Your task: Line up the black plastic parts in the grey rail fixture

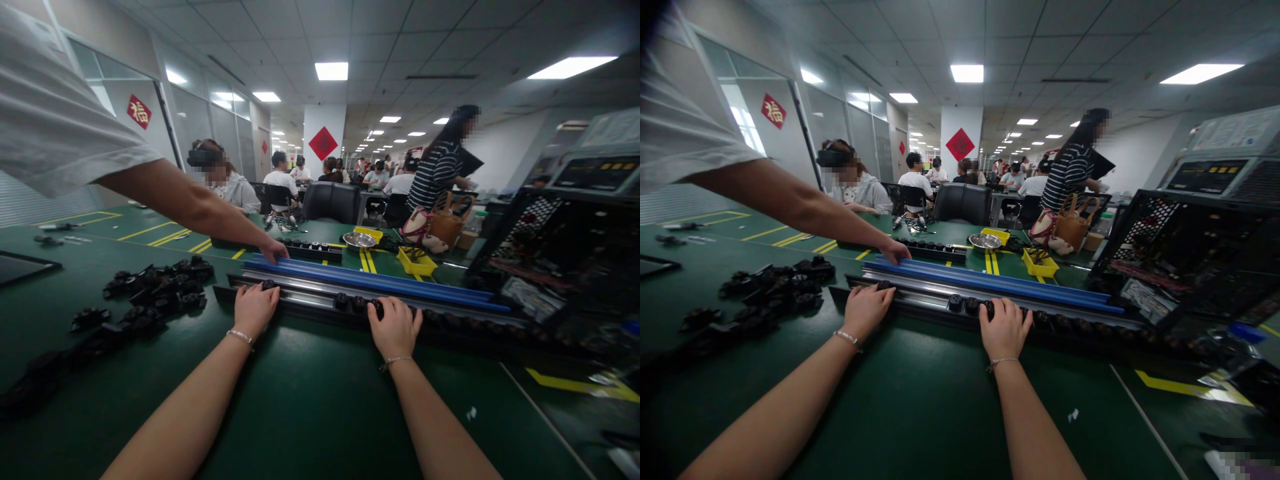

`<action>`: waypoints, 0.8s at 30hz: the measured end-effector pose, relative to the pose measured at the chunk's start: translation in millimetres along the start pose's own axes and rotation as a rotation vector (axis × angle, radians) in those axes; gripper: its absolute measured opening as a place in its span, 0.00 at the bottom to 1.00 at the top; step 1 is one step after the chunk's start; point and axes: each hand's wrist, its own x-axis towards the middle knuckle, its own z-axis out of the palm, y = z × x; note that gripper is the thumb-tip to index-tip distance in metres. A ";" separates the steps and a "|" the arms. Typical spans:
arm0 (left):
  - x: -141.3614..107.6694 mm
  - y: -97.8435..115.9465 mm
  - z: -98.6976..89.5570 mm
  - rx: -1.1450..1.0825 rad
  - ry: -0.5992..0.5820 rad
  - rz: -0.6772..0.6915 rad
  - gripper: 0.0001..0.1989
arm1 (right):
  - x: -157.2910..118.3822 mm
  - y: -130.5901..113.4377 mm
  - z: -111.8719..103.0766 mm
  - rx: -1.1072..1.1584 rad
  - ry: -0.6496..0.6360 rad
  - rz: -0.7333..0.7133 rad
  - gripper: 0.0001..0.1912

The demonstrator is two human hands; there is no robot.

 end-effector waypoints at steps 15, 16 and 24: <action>3.0 -14.3 1.0 -0.021 0.028 -0.052 0.21 | 0.5 -2.9 -4.3 -0.006 -0.007 0.007 0.18; 3.4 -15.8 2.1 -0.019 0.035 -0.060 0.21 | 0.5 -3.0 -4.5 -0.008 -0.008 0.007 0.18; 3.6 -23.4 2.7 0.011 0.029 -0.082 0.20 | 0.9 -2.1 -4.6 0.011 -0.028 0.009 0.19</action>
